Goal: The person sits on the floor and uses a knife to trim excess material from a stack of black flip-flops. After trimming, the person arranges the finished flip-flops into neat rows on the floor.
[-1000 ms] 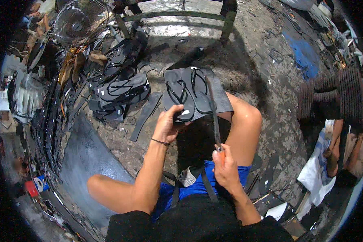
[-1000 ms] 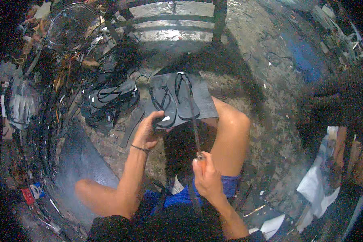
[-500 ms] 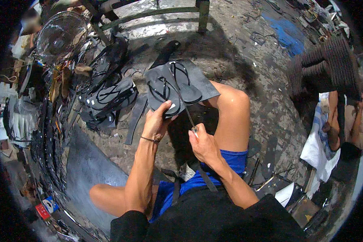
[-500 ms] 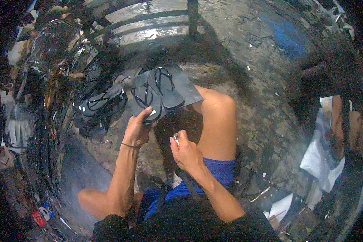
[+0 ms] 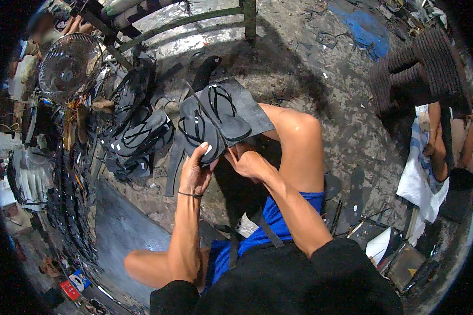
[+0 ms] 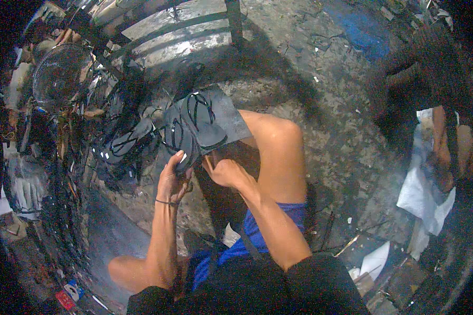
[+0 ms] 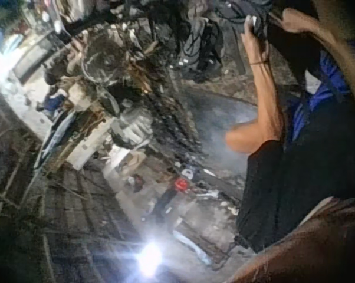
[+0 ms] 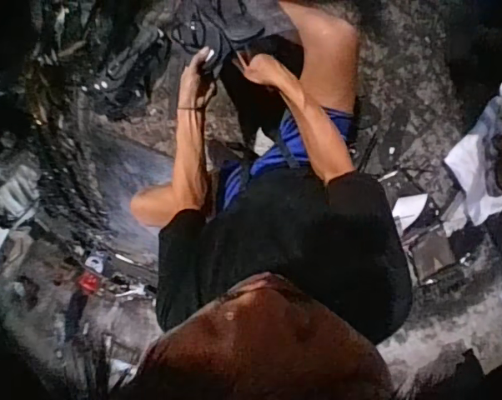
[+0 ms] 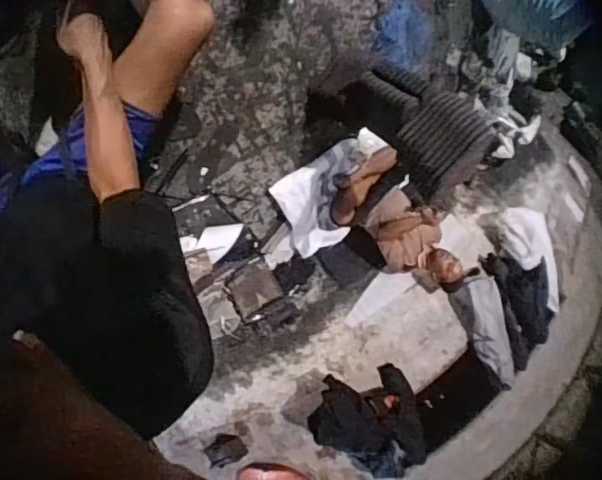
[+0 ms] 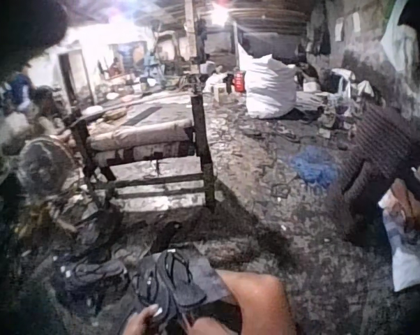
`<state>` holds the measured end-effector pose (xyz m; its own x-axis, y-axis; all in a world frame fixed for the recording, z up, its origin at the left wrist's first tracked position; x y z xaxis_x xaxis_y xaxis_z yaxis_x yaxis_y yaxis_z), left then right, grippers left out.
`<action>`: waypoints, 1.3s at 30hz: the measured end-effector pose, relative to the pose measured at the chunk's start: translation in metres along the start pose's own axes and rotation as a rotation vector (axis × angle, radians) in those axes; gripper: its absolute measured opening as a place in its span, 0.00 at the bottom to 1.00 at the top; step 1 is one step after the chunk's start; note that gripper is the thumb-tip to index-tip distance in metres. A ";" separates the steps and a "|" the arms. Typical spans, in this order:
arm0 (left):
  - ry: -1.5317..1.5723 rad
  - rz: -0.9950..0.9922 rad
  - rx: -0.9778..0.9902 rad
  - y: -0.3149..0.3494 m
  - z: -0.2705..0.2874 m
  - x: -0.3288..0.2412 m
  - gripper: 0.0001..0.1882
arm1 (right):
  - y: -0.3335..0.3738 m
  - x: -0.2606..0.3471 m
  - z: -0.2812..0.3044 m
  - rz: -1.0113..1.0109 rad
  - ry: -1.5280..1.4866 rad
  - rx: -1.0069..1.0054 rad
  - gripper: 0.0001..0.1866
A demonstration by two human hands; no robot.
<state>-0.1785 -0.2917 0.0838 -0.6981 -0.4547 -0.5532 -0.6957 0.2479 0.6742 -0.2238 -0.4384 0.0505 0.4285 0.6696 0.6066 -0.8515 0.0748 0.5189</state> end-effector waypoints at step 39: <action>-0.076 -0.469 -0.182 0.074 0.081 0.043 0.36 | -0.031 0.063 0.002 0.081 0.279 -0.463 0.12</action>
<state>-0.2739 -0.2234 0.0697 -0.3331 -0.4160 -0.8462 -0.9010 -0.1241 0.4157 -0.1698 -0.3999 0.0738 0.3135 0.8524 0.4185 -0.9494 0.2906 0.1194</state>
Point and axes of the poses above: each hand's wrist, its own y-axis away from the middle knuckle, its own z-axis out of the back of the hand, x = y × z, the point moved 8 cm from there along -y, towards the middle knuckle, and after that the axes turned 14 degrees about y, right-handed, at the moved point
